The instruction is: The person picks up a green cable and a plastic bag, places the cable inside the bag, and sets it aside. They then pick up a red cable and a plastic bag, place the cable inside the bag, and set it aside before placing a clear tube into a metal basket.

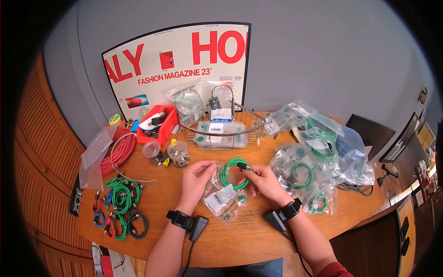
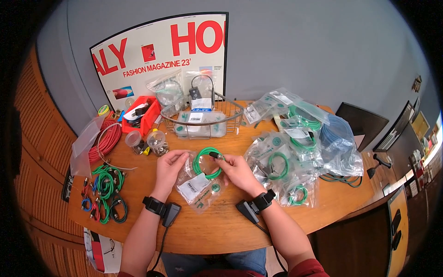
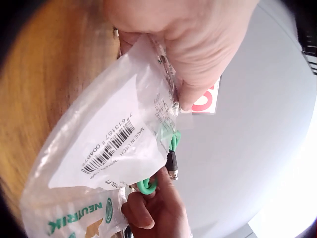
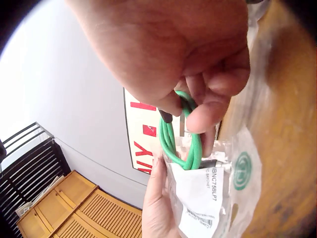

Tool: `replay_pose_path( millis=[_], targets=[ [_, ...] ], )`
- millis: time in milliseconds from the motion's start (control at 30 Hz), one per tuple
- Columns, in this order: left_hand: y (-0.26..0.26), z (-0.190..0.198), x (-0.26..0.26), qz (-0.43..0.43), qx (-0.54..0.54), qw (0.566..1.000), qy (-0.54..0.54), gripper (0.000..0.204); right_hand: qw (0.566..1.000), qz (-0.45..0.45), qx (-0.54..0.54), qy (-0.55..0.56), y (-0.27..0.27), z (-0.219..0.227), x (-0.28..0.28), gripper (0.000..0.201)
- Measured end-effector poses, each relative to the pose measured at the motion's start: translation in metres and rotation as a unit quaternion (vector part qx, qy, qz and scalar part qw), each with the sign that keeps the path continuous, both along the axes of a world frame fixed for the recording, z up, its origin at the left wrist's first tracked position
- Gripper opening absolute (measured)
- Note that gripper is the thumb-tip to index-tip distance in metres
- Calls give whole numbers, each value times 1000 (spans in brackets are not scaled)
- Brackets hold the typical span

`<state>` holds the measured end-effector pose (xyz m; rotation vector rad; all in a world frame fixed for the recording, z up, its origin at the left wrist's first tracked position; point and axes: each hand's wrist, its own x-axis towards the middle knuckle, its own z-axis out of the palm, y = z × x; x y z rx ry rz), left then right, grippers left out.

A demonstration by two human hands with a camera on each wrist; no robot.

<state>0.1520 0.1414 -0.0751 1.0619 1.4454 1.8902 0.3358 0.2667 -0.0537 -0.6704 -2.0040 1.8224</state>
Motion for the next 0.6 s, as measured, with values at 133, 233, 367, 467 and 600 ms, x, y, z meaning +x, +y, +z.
replay_pose_path(
  millis=[133, 233, 367, 467, 600],
  targets=[
    [-1, 3, 0, 6, -4, 1000, 5, 18, 1000, -2, -27, -1, -1, 0, -1, 28],
    [-1, 1, -2, 24, -6, 1000, 12, 17, 999, 20, -19, -23, -6, 7, 0, 29],
    [-1, -1, 0, 31, -1, 999, 36, 16, 992, 116, -44, -25, -9, 9, 0, 30],
    [-2, 2, 3, 32, -1, 998, 53, 17, 994, 90, -44, -32, -8, 5, 0, 30],
    [0, -2, 1, 38, 13, 997, 66, 17, 995, 46, -84, -12, -6, 1, -2, 30]
  ],
)
